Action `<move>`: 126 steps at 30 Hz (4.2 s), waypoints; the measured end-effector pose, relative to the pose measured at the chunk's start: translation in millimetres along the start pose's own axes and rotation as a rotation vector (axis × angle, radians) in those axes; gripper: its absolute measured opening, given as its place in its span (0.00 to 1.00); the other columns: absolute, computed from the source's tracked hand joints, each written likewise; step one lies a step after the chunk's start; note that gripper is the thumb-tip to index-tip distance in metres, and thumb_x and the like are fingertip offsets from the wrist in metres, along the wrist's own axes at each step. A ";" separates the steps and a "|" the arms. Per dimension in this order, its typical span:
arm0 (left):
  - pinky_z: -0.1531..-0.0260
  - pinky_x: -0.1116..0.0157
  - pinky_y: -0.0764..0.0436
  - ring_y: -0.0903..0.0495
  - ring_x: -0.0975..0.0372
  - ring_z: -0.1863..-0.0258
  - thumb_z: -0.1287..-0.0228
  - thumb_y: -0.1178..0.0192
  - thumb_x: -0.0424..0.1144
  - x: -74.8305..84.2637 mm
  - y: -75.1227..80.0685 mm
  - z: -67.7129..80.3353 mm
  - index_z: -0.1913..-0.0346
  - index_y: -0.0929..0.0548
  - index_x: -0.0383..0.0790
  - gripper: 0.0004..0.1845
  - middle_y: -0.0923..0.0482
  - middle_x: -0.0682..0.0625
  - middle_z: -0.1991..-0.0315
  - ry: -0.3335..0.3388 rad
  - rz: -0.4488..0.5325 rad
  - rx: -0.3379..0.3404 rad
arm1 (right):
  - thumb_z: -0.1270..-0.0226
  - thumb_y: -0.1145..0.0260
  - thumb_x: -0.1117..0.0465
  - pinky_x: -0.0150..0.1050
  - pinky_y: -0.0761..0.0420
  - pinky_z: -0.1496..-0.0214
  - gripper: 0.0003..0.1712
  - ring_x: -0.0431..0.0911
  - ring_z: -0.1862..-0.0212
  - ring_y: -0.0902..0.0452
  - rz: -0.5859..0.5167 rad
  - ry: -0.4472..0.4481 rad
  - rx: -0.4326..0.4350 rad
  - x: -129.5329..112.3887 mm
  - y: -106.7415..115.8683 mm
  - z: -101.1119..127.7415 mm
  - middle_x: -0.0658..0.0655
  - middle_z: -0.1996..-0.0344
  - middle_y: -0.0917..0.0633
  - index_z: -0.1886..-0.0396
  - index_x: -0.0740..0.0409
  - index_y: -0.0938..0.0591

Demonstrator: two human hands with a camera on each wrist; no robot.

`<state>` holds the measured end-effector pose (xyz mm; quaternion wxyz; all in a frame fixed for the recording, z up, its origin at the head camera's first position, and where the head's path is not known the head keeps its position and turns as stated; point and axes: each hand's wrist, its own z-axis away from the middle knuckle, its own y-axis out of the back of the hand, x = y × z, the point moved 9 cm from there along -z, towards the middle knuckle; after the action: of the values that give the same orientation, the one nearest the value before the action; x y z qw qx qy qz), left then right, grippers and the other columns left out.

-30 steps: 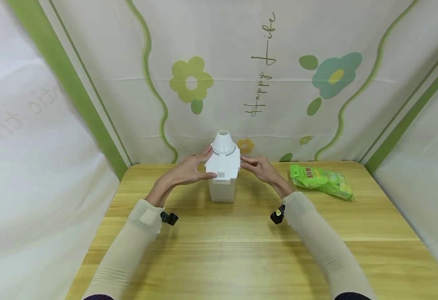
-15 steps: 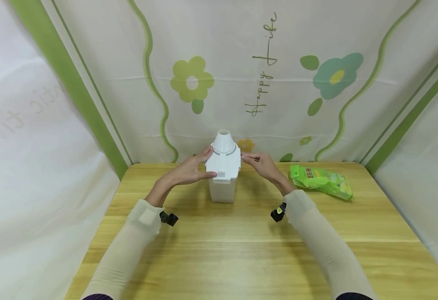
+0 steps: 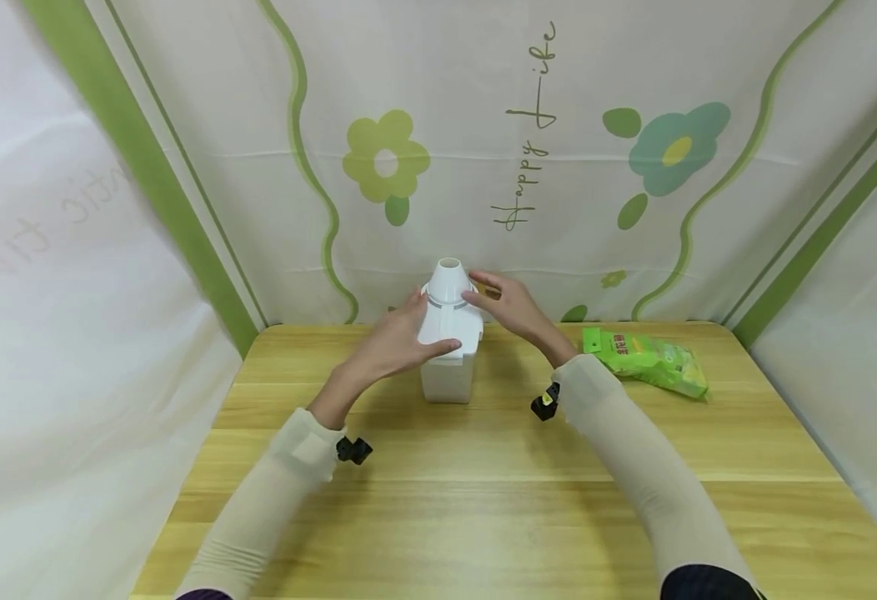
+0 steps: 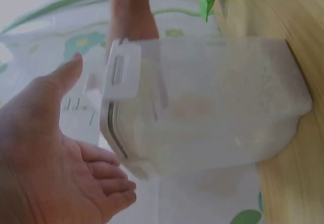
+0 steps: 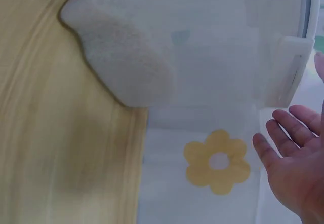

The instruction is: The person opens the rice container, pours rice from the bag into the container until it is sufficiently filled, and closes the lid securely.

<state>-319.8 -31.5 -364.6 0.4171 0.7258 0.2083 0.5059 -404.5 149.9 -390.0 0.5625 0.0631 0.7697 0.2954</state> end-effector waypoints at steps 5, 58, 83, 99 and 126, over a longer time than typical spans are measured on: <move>0.40 0.49 0.18 0.22 0.48 0.34 0.40 0.38 0.78 3.1 -6.8 0.6 0.15 0.48 0.33 0.66 0.47 0.38 0.16 0.074 -0.096 0.032 | 0.25 0.32 0.38 0.56 0.28 0.24 0.42 0.61 0.24 0.30 0.024 -0.013 -0.021 -6.0 -8.4 -13.0 0.60 0.23 0.27 0.21 0.55 0.27; 0.67 0.67 0.25 0.23 0.56 0.64 0.37 0.23 0.52 -65.5 28.4 -12.3 0.30 0.20 0.34 0.38 0.19 0.39 0.33 0.078 0.274 0.076 | 0.38 0.20 0.39 0.47 0.23 0.65 0.30 0.52 0.68 0.17 0.495 -0.004 0.294 -40.6 20.5 40.4 0.61 0.62 0.07 0.53 0.61 0.07; 0.40 0.54 0.16 0.20 0.48 0.34 0.28 0.29 0.48 -74.5 30.7 -23.8 0.28 0.21 0.37 0.31 0.21 0.41 0.30 0.075 0.307 0.046 | 0.38 0.19 0.46 0.50 0.15 0.69 0.25 0.53 0.67 0.08 0.539 0.123 0.305 -62.5 20.1 74.8 0.61 0.65 0.07 0.54 0.63 0.07; 0.22 0.52 0.36 0.37 0.50 0.20 0.32 0.28 0.57 -55.5 30.2 -14.4 0.20 0.31 0.37 0.45 0.33 0.42 0.21 -0.100 0.120 0.000 | 0.32 0.21 0.57 0.62 0.18 0.38 0.33 0.65 0.38 0.17 0.291 0.006 -0.011 -23.5 28.3 66.2 0.68 0.38 0.15 0.33 0.68 0.18; 0.17 0.52 0.48 0.45 0.49 0.16 0.32 0.26 0.50 -30.4 24.3 -3.6 0.18 0.36 0.39 0.46 0.44 0.43 0.16 -0.277 -0.103 -0.058 | 0.29 0.25 0.63 0.47 0.13 0.45 0.28 0.61 0.41 0.14 0.155 0.049 -0.142 9.4 31.0 53.8 0.64 0.40 0.13 0.32 0.65 0.18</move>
<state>-338.2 -65.8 -361.4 0.4881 0.7646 0.1712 0.3846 -366.6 200.0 -391.9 0.5221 0.0752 0.7531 0.3931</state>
